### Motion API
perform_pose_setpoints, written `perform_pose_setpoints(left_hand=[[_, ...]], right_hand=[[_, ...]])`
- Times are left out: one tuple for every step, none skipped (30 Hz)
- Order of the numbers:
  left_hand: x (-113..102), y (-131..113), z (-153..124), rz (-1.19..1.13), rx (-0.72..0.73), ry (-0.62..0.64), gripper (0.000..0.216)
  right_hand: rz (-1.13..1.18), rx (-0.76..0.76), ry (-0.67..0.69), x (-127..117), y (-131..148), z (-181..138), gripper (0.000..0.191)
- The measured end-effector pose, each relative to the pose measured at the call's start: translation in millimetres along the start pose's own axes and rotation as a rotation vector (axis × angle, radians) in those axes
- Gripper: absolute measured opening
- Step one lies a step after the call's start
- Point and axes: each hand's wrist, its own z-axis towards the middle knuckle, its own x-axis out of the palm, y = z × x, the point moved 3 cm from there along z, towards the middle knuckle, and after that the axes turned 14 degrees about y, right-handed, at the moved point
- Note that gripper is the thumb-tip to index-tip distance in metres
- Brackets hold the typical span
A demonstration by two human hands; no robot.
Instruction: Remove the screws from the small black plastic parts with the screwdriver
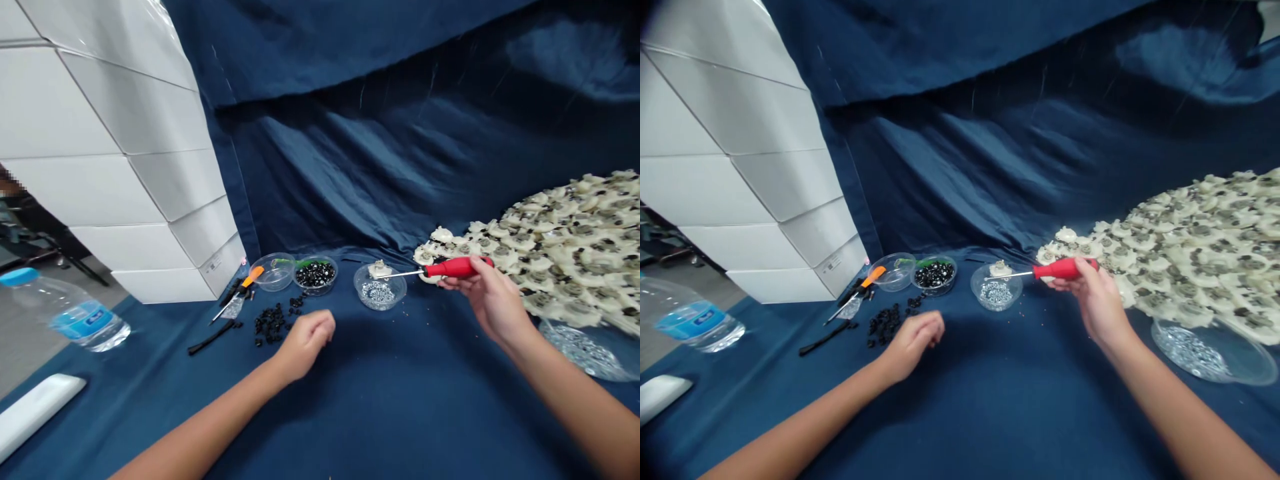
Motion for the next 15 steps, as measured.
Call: perform_pose_setpoints(left_hand=[[11.9, -4.6, 5.9, -0.050, 0.024, 0.081, 0.045], [21.9, -8.0, 11.0, -0.095, 0.039, 0.144, 0.046], [29.8, -9.9, 15.3, -0.140, 0.044, 0.191, 0.048], [35.5, -10.4, 18.7, -0.186, 0.039, 0.223, 0.049], [39.2, -9.6, 21.2, -0.235, 0.027, 0.243, 0.050], [41.3, -7.6, 22.9, -0.285, 0.007, 0.255, 0.050], [42.0, -4.7, 23.9, -0.337, -0.016, 0.262, 0.048], [42.0, -1.4, 24.4, -0.389, -0.041, 0.265, 0.045], [41.4, 2.1, 24.6, -0.438, -0.066, 0.264, 0.041], [40.7, 5.5, 24.7, -0.484, -0.088, 0.263, 0.037], [40.1, 8.6, 24.7, -0.526, -0.106, 0.262, 0.035], [39.7, 11.3, 24.8, -0.561, -0.120, 0.262, 0.034], [39.5, 13.5, 24.8, -0.590, -0.130, 0.263, 0.034], [39.6, 15.2, 24.9, -0.614, -0.136, 0.265, 0.034], [39.7, 16.6, 24.9, -0.633, -0.138, 0.266, 0.034]], right_hand=[[0.019, 0.030, 0.010, 0.9, -6.8, -6.5, 0.044], [0.029, 0.054, 0.017, 2.1, -13.3, -12.3, 0.047], [0.030, 0.070, 0.018, 3.1, -19.0, -17.0, 0.049], [0.023, 0.079, 0.017, 4.0, -23.7, -20.5, 0.050], [0.008, 0.081, 0.014, 4.7, -26.9, -22.7, 0.049], [-0.016, 0.076, 0.010, 5.3, -28.4, -23.6, 0.048], [-0.049, 0.065, 0.009, 6.1, -28.0, -23.4, 0.046], [-0.092, 0.050, 0.015, 7.4, -25.5, -22.3, 0.045], [-0.144, 0.035, 0.034, 9.6, -21.1, -20.5, 0.043], [-0.201, 0.024, 0.066, 12.7, -15.0, -18.3, 0.042], [-0.262, 0.015, 0.109, 16.6, -7.8, -16.2, 0.040], [-0.321, 0.021, 0.168, 21.1, -0.4, -14.4, 0.038], [-0.372, 0.026, 0.219, 25.3, 7.1, -13.5, 0.036], [-0.411, 0.026, 0.250, 28.4, 14.2, -13.6, 0.034], [-0.441, 0.014, 0.253, 30.0, 20.5, -14.8, 0.033]])
